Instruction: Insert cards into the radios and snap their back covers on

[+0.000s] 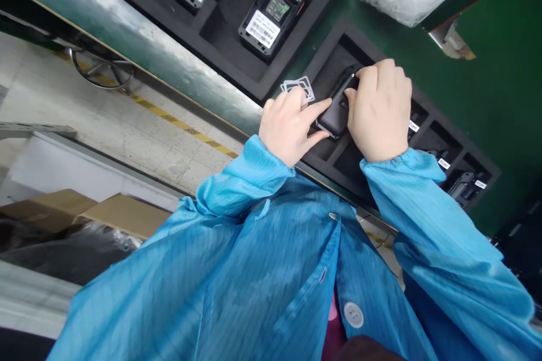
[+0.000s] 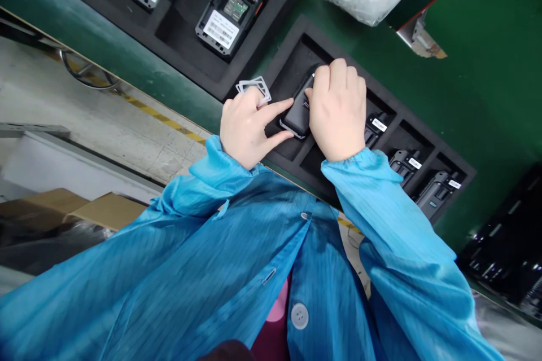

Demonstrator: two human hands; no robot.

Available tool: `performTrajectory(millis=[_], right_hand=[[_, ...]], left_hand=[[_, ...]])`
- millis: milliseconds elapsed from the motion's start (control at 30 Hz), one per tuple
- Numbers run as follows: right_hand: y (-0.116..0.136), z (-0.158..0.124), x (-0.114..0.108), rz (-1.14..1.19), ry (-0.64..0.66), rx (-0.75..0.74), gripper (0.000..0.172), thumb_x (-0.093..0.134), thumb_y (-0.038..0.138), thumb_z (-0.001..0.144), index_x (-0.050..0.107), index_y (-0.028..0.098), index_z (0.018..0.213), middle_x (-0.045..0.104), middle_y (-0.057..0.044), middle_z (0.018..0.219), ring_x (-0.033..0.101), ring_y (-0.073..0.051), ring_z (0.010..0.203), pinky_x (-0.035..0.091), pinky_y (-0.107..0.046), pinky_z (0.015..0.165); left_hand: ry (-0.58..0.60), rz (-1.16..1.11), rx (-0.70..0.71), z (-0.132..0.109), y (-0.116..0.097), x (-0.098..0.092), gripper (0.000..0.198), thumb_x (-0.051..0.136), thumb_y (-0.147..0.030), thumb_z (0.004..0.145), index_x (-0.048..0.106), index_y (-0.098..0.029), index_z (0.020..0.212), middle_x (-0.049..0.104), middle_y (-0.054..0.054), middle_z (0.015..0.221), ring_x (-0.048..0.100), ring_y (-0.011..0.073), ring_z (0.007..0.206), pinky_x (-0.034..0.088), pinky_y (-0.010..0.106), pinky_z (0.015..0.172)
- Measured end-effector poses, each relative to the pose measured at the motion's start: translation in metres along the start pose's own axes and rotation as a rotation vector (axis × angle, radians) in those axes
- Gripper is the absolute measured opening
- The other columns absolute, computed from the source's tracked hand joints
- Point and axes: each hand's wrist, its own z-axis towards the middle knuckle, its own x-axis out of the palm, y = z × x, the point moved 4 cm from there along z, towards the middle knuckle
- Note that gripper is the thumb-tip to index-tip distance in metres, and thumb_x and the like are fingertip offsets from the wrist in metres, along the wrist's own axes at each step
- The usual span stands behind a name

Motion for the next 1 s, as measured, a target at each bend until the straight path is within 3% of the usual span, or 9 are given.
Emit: performTrajectory(millis=[167,333,467,633,733,800,900,1000], right_hand=[[0.006,0.001,0.003,-0.047,0.009,-0.038,0.03,0.037,0.029,0.1,0.054,0.008,0.111,0.051,-0.021,0.113,0.048,-0.033,0.104,0.039,-0.048,0.088],[0.01,-0.005,0.007,-0.039,-0.017,0.017,0.03,0.041,0.029,0.098,0.056,0.008,0.114,0.052,-0.02,0.114,0.049,-0.032,0.103,0.04,-0.045,0.089],[0.014,-0.01,0.008,-0.017,0.005,0.07,0.036,0.029,0.021,0.099,0.056,0.006,0.119,0.051,-0.021,0.115,0.048,-0.032,0.104,0.041,-0.047,0.088],[0.019,-0.012,0.01,0.108,-0.075,0.083,0.038,0.024,0.014,0.096,0.056,0.006,0.116,0.051,-0.02,0.115,0.048,-0.032,0.109,0.044,-0.05,0.088],[0.01,-0.01,0.011,0.23,-0.076,0.082,0.036,0.035,0.011,0.089,0.056,0.008,0.118,0.052,-0.018,0.117,0.048,-0.031,0.112,0.045,-0.048,0.093],[-0.003,-0.013,0.006,0.372,-0.056,0.059,0.047,0.041,0.009,0.084,0.051,0.005,0.131,0.052,-0.017,0.122,0.049,-0.03,0.114,0.045,-0.046,0.099],[-0.029,-0.039,-0.018,0.602,-0.189,0.051,0.059,0.044,0.007,0.082,0.043,0.004,0.141,0.05,-0.017,0.132,0.047,-0.026,0.125,0.039,-0.043,0.111],[-0.06,-0.093,-0.043,0.85,-0.455,0.186,0.048,0.044,0.012,0.088,0.052,0.016,0.135,0.053,-0.01,0.132,0.049,-0.021,0.127,0.04,-0.041,0.114]], left_hand=[[-0.002,-0.017,-0.001,-0.001,0.001,0.0,0.062,0.066,-0.059,0.082,0.056,-0.032,0.137,0.056,0.01,0.118,0.053,0.0315,0.111,0.043,0.046,0.092],[-0.007,-0.032,0.001,-0.001,0.0,0.001,0.061,0.066,-0.058,0.082,0.058,-0.032,0.136,0.055,0.01,0.118,0.053,0.0318,0.111,0.042,0.046,0.092],[-0.039,-0.02,0.005,-0.002,0.002,0.001,0.061,0.07,-0.055,0.08,0.059,-0.031,0.135,0.056,0.01,0.114,0.054,0.0302,0.109,0.043,0.042,0.09],[-0.126,-0.045,0.06,-0.001,0.009,-0.011,0.077,0.076,-0.054,0.076,0.053,-0.021,0.141,0.054,0.01,0.107,0.055,0.0255,0.103,0.045,0.035,0.091],[-0.147,-0.003,0.168,0.003,0.0,-0.02,0.065,0.067,-0.057,0.083,0.056,-0.025,0.139,0.052,0.009,0.102,0.055,0.0233,0.098,0.045,0.033,0.09],[-0.106,0.041,0.243,0.009,-0.014,-0.021,0.059,0.061,-0.057,0.087,0.058,-0.026,0.137,0.053,0.009,0.101,0.055,0.0236,0.097,0.046,0.034,0.089],[-0.031,0.138,0.215,0.019,-0.034,-0.014,0.059,0.063,-0.049,0.087,0.056,-0.022,0.138,0.055,0.013,0.109,0.057,0.0271,0.103,0.048,0.038,0.091],[0.072,0.249,0.169,0.026,-0.05,-0.001,0.062,0.063,-0.046,0.088,0.05,-0.02,0.143,0.057,0.014,0.111,0.059,0.0298,0.105,0.05,0.039,0.09]])
